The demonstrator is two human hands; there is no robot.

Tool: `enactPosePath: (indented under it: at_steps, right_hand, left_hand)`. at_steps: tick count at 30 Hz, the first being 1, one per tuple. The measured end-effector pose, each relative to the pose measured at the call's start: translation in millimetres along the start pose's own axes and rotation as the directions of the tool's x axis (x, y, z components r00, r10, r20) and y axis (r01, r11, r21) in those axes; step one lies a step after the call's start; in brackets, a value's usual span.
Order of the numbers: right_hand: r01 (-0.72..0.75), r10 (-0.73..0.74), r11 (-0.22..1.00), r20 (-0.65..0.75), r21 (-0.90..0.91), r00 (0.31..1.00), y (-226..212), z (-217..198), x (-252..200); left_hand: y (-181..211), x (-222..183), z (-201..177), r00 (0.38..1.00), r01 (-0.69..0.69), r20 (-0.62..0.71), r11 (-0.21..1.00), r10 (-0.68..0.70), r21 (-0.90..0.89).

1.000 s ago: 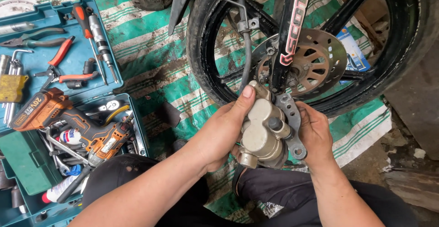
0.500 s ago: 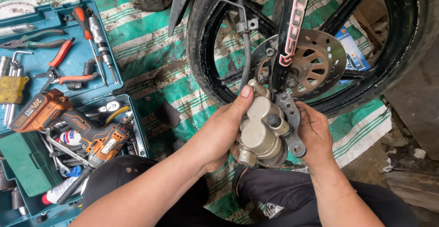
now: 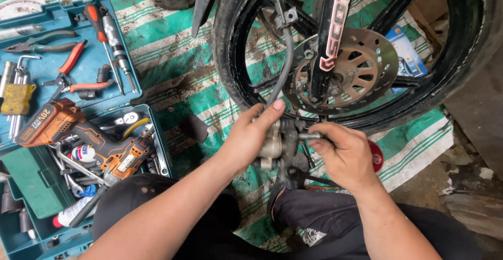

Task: Loosening and removing the front brake caliper from a motorcycle using a socket wrench.

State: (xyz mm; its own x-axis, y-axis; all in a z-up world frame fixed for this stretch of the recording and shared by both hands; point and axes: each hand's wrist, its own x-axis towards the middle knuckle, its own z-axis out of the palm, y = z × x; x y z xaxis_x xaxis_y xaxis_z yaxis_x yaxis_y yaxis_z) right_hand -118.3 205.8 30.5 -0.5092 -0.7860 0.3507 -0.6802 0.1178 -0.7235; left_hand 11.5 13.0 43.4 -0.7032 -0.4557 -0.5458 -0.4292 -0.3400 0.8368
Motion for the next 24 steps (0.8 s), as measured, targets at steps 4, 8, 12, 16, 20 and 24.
enactPosePath:
  at_steps: [4, 8, 12, 16, 20, 24]
  right_hand:
    - [-0.029, 0.029, 0.999, -0.012, 0.013, 1.000, 3.3, 13.4, -3.2]
    - [-0.062, 0.062, 0.998, -0.023, 0.024, 0.998, 11.8, 12.6, -4.3]
    - [-0.103, 0.102, 0.982, 0.012, 0.157, 0.995, 17.4, 12.8, -2.0]
    - [-0.251, 0.135, 0.836, 0.262, 0.488, 0.956, 76.1, 2.5, -15.3]
    - [-0.609, 0.452, 0.790, 0.741, -0.075, 0.496, 142.3, 32.8, -39.3]
    - [-0.320, 0.701, 0.713, 0.625, -0.625, 0.343, 317.6, 125.9, -165.2]
  left_hand:
    - [-16.8, 14.1, -6.9, 0.999, -0.016, -0.049, 0.999, 0.015, -0.027]
    - [-18.9, 10.2, -2.7, 0.998, -0.060, -0.026, 0.998, 0.059, -0.027]
    - [-23.5, 5.6, 6.4, 0.995, -0.058, -0.090, 0.996, 0.051, -0.074]
    - [-36.6, 19.0, -2.2, 0.988, -0.130, -0.109, 0.975, 0.112, -0.178]
    - [-21.0, 16.4, -7.2, 0.990, -0.140, -0.085, 0.923, 0.117, -0.359]
    - [-7.9, 10.8, 0.5, 0.994, -0.097, -0.008, 0.885, 0.105, -0.455]
